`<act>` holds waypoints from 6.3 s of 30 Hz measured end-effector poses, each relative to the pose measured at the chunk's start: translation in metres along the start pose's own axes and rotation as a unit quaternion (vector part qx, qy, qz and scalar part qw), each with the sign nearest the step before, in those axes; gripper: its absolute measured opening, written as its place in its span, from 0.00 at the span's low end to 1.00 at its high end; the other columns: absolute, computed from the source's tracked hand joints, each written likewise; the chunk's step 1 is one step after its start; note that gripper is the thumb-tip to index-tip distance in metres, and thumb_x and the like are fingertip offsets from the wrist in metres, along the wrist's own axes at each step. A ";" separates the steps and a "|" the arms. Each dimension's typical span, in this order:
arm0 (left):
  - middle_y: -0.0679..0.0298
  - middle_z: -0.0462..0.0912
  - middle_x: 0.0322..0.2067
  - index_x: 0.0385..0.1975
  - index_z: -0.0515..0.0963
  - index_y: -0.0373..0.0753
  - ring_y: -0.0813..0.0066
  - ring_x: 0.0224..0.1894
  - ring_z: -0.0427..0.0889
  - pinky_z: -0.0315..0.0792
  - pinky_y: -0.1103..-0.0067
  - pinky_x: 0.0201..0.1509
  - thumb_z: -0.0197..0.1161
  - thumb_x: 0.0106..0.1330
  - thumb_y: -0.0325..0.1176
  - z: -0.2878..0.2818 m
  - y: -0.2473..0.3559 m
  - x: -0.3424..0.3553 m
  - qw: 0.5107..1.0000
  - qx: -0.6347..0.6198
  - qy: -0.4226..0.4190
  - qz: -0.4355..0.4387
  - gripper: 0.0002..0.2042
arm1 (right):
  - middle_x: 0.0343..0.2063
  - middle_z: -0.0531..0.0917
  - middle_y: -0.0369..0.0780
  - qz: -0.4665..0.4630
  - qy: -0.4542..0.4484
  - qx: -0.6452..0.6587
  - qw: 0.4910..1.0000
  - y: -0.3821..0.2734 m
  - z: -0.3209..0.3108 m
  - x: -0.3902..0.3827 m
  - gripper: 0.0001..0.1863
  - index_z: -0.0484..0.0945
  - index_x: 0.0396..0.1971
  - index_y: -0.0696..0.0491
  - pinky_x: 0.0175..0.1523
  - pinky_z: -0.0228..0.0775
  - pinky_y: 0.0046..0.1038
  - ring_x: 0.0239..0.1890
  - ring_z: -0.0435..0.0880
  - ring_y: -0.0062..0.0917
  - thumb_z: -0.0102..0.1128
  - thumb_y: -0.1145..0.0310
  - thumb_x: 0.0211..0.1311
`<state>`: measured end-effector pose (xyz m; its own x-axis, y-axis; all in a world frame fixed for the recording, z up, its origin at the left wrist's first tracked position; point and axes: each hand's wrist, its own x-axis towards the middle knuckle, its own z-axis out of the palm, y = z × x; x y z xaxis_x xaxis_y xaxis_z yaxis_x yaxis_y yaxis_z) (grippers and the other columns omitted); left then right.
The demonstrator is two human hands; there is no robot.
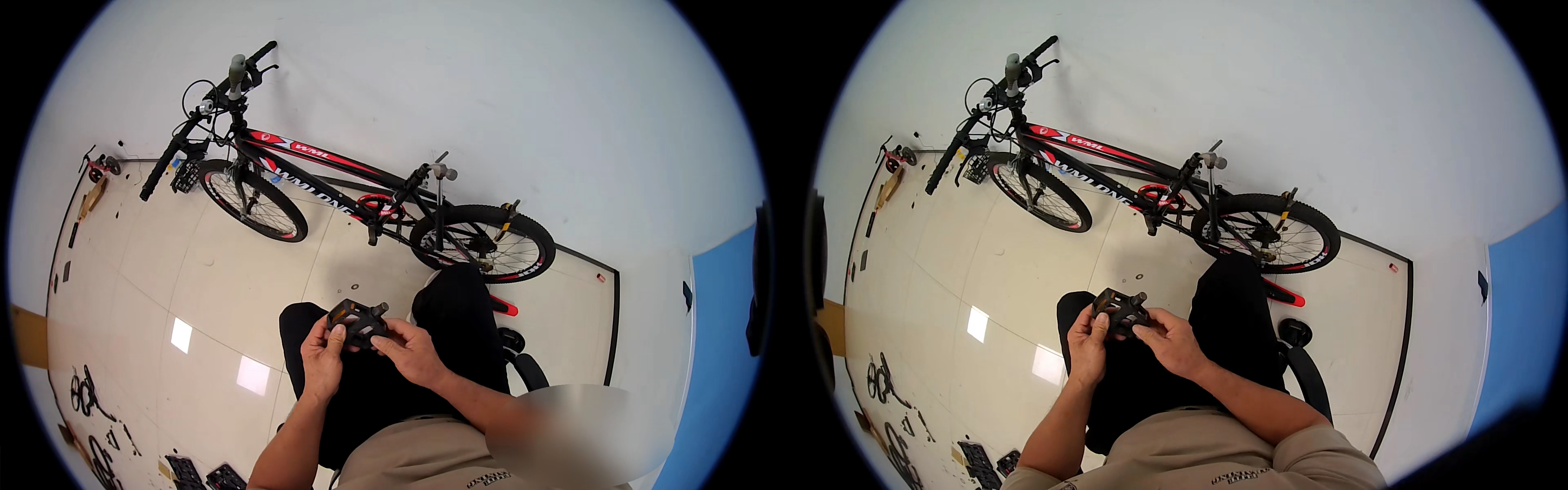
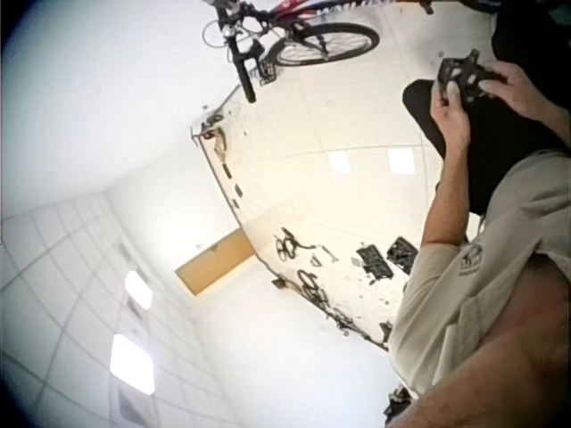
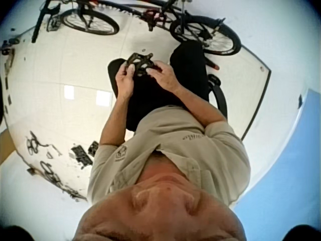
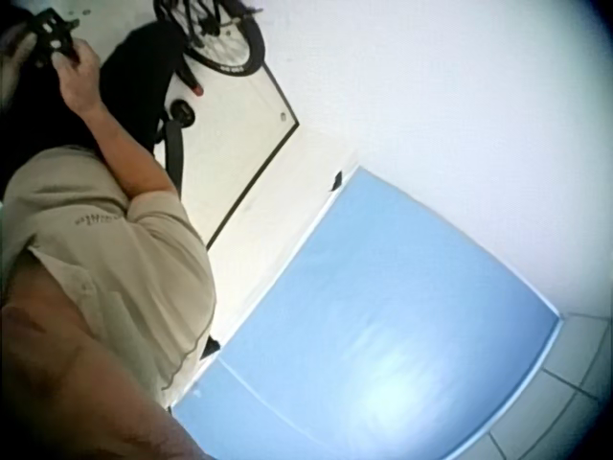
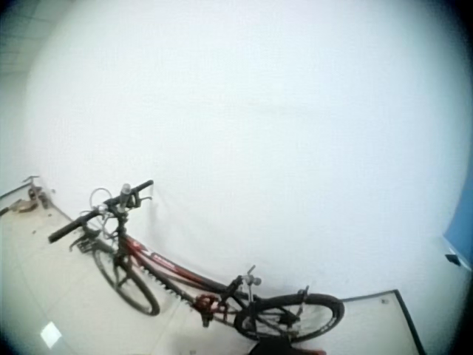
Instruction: The person sits in a chair and works on a bicycle pedal, using a small tool to adjust the internal mechanism. They repeatedly rotate the pedal and inspect the axle area while seated.
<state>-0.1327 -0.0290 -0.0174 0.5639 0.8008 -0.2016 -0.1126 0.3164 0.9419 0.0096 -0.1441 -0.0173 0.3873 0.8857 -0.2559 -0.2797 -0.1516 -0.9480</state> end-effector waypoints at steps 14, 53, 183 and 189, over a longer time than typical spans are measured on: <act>0.64 0.86 0.38 0.55 0.77 0.34 0.79 0.38 0.83 0.79 0.79 0.42 0.63 0.74 0.34 0.002 -0.002 0.000 0.996 0.005 -0.023 -0.088 0.15 | 0.40 0.86 0.37 0.035 -0.034 0.098 0.994 0.004 -0.022 0.000 0.14 0.81 0.50 0.59 0.44 0.77 0.23 0.39 0.83 0.18 0.60 0.65 0.73; 0.66 0.84 0.42 0.47 0.74 0.46 0.71 0.45 0.82 0.77 0.68 0.46 0.65 0.70 0.32 -0.025 0.003 0.017 0.942 -0.214 0.081 -0.245 0.10 | 0.21 0.75 0.34 -0.048 0.410 -0.079 0.907 0.060 -0.153 0.202 0.09 0.76 0.29 0.57 0.34 0.67 0.31 0.26 0.75 0.25 0.64 0.69 0.64; 0.65 0.84 0.39 0.45 0.77 0.43 0.73 0.30 0.75 0.73 0.71 0.39 0.64 0.71 0.42 -0.045 0.006 0.026 0.955 -0.246 0.092 -0.136 0.11 | 0.30 0.84 0.48 -0.059 0.170 -0.264 0.947 0.035 -0.076 0.073 0.13 0.81 0.42 0.61 0.39 0.74 0.33 0.33 0.84 0.33 0.62 0.68 0.63; 0.65 0.84 0.38 0.45 0.77 0.43 0.73 0.28 0.74 0.72 0.71 0.38 0.65 0.70 0.43 -0.051 -0.002 0.028 0.938 -0.286 0.085 -0.179 0.12 | 0.29 0.77 0.33 -0.192 0.347 -0.081 0.915 0.043 -0.107 0.092 0.12 0.74 0.47 0.60 0.34 0.68 0.24 0.28 0.73 0.17 0.56 0.68 0.73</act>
<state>-0.1587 0.0189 -0.0385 0.5158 0.6458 -0.5629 -0.3883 0.7620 0.5183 0.1274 -0.1160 -0.1019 0.9094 0.4047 0.0959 0.1052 -0.0008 -0.9944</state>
